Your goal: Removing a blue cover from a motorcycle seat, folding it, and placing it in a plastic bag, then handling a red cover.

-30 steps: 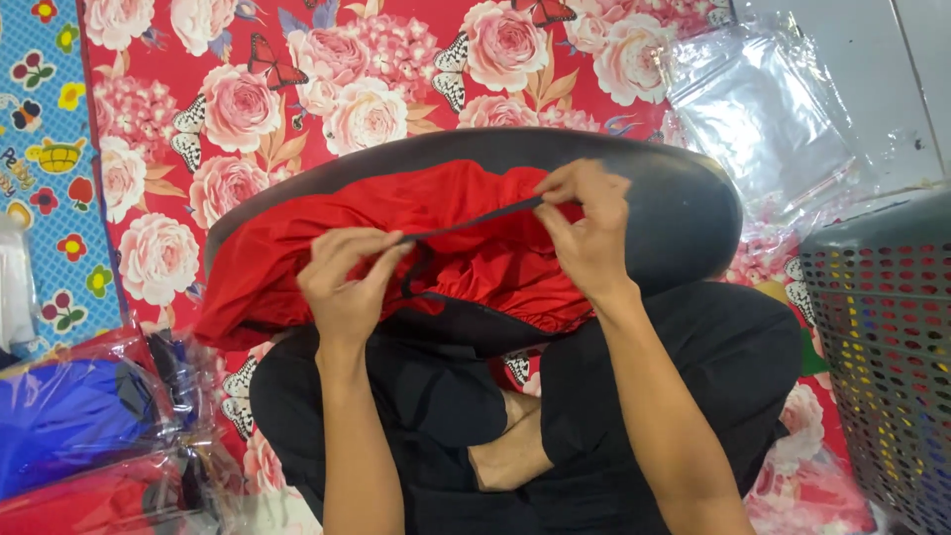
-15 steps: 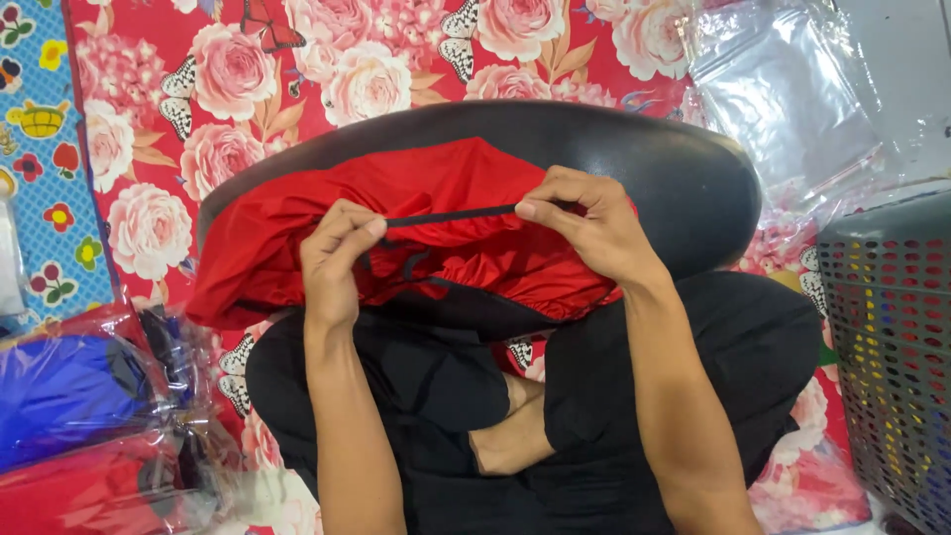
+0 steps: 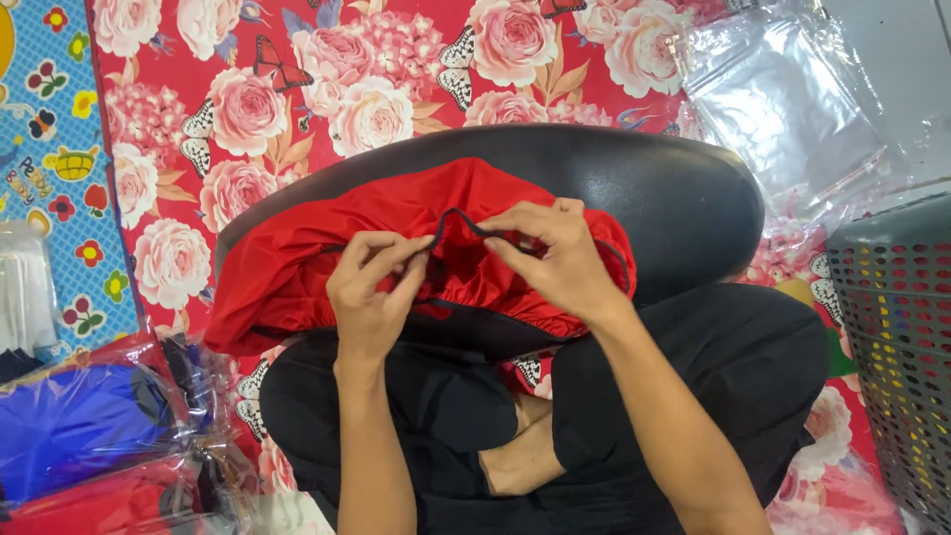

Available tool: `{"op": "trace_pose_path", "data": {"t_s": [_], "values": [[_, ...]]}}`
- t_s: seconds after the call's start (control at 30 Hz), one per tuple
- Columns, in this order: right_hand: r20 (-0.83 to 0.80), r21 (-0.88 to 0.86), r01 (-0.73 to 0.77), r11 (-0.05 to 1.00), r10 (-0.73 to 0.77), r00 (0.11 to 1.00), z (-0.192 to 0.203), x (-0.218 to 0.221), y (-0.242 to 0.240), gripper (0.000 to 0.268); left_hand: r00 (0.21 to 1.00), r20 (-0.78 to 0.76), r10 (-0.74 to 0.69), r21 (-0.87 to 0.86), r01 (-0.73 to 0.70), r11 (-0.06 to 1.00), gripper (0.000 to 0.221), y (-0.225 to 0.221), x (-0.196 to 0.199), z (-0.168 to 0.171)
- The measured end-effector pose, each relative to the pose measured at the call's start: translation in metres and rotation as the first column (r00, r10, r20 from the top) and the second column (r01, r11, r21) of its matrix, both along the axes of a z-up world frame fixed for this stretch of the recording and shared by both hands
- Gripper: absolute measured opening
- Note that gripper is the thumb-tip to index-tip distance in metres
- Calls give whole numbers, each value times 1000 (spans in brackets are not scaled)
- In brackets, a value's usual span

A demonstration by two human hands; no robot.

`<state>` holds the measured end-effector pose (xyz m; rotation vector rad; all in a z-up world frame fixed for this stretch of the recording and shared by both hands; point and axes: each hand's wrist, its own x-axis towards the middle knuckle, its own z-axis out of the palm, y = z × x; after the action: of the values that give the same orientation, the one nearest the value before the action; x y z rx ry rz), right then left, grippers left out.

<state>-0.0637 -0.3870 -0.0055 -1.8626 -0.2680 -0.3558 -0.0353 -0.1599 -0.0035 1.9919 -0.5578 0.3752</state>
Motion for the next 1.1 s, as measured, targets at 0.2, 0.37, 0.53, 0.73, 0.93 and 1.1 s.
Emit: {"op": "trace_pose_path", "data": {"t_s": [0.2,0.37,0.53,0.73,0.93,1.1], "values": [[626,-229,514,827,-279,728,-15,6,15,11,974,194,120,135,-147,980,38,2,-5,16],[789,-151,569,808,-248,561,-21,2,24,18,990,130,-50,290,10,957,60,-16,-20,39],[794,-174,534,828,-202,573,-26,2,19,16,985,150,-81,149,58,987,30,-32,-20,33],[793,-146,515,845,-211,571,-12,7,28,16,879,444,175,-1,-195,981,22,-25,-9,-3],[814,-140,610,780,-260,520,-19,10,-3,15,751,584,309,-115,-300,947,26,-6,-2,-9],[816,-18,615,788,-344,465,-22,12,-7,11,745,601,291,-168,-238,957,27,3,0,-12]]}}
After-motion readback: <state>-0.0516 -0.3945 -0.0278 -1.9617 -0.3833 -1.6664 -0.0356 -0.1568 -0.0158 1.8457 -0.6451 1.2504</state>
